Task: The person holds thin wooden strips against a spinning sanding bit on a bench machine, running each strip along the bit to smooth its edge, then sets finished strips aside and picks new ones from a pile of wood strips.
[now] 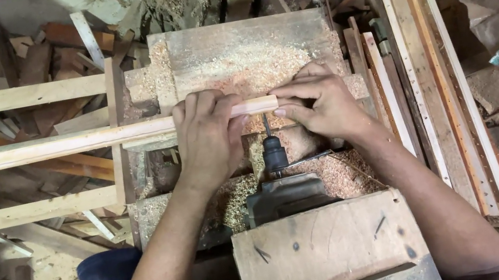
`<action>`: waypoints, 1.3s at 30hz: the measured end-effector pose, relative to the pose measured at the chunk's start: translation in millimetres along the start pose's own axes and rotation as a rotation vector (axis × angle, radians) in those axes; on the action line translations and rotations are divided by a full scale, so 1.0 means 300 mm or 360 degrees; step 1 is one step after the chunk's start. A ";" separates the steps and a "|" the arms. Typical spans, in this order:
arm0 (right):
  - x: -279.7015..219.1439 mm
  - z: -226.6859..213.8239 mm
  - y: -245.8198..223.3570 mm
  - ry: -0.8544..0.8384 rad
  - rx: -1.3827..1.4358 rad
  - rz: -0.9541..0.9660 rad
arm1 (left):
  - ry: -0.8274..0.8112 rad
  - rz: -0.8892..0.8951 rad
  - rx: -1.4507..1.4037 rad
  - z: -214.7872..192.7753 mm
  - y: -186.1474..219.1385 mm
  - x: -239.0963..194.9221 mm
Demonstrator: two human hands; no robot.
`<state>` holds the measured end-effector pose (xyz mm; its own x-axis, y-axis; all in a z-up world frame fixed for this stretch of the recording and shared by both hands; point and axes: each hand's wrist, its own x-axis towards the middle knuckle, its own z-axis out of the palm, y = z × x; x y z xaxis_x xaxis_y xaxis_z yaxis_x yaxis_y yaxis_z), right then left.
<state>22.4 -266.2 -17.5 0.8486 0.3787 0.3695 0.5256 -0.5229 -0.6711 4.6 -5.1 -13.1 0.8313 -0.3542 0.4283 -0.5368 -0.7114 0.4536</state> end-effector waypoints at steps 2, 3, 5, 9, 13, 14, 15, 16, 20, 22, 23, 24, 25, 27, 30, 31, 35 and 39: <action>0.002 0.000 -0.003 0.0001 0.0001 0.0006 | 0.0008 0.0006 -0.0001 -0.001 -0.003 -0.002; 0.003 0.000 -0.004 -0.0001 0.0002 0.0008 | 0.0022 0.0009 -0.0001 -0.001 -0.003 -0.005; 0.000 0.000 0.003 -0.0001 0.0000 0.0002 | 0.0028 0.0006 0.0002 0.000 0.001 -0.005; 0.012 -0.017 -0.040 -0.0024 0.0088 0.0016 | 0.0036 0.0001 0.0017 -0.023 0.022 -0.003; 0.033 -0.056 -0.115 -0.0047 0.0109 -0.0014 | 0.0070 0.0019 -0.0025 -0.010 0.016 -0.008; 0.031 -0.059 -0.114 -0.0033 0.0074 -0.0037 | 0.0076 0.0035 -0.0023 -0.013 0.017 -0.009; 0.026 -0.056 -0.113 -0.0026 0.0046 -0.0057 | 0.0076 0.0045 -0.0020 -0.017 0.019 -0.016; 0.024 -0.056 -0.105 -0.0030 0.0048 -0.0056 | 0.0076 0.0040 -0.0020 -0.012 0.016 -0.019; -0.001 -0.030 -0.031 -0.0061 0.0102 -0.0021 | 0.0070 0.0049 -0.0058 -0.006 0.013 -0.029; -0.013 -0.016 -0.015 -0.0074 0.0142 -0.0016 | 0.0058 0.0040 -0.0048 -0.005 0.015 -0.036; -0.002 -0.019 -0.025 -0.0068 0.0140 -0.0012 | 0.0052 0.0033 -0.0050 -0.002 0.010 -0.029; 0.007 -0.022 -0.037 -0.0061 0.0138 -0.0008 | 0.0046 0.0026 -0.0053 -0.001 0.007 -0.023; 0.019 -0.012 -0.015 -0.0055 0.0133 -0.0023 | 0.0060 0.0033 -0.0045 -0.004 -0.006 -0.002; 0.020 0.014 0.025 0.0122 0.0010 -0.0020 | -0.0016 -0.0006 -0.0119 -0.003 -0.024 0.019; 0.013 -0.118 -0.053 0.0148 -0.0072 -0.0024 | -0.0133 -0.0158 0.0141 -0.203 -0.084 0.002; -0.002 -0.154 -0.065 0.0153 -0.0069 -0.0036 | -0.0124 -0.0156 0.0152 -0.216 -0.133 -0.018; 0.006 -0.217 -0.148 0.0064 -0.0469 0.0235 | -0.0081 0.0013 0.0093 -0.233 -0.207 -0.036; 0.071 -0.154 -0.261 -0.0207 -0.0651 0.0083 | -0.0084 0.0196 0.0036 -0.215 -0.120 0.014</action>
<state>2.1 -252.5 72.6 0.8736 0.4233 0.2402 0.4854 -0.7936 -0.3670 18.2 58.4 22.8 0.7662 -0.4705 0.4377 -0.6322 -0.6739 0.3824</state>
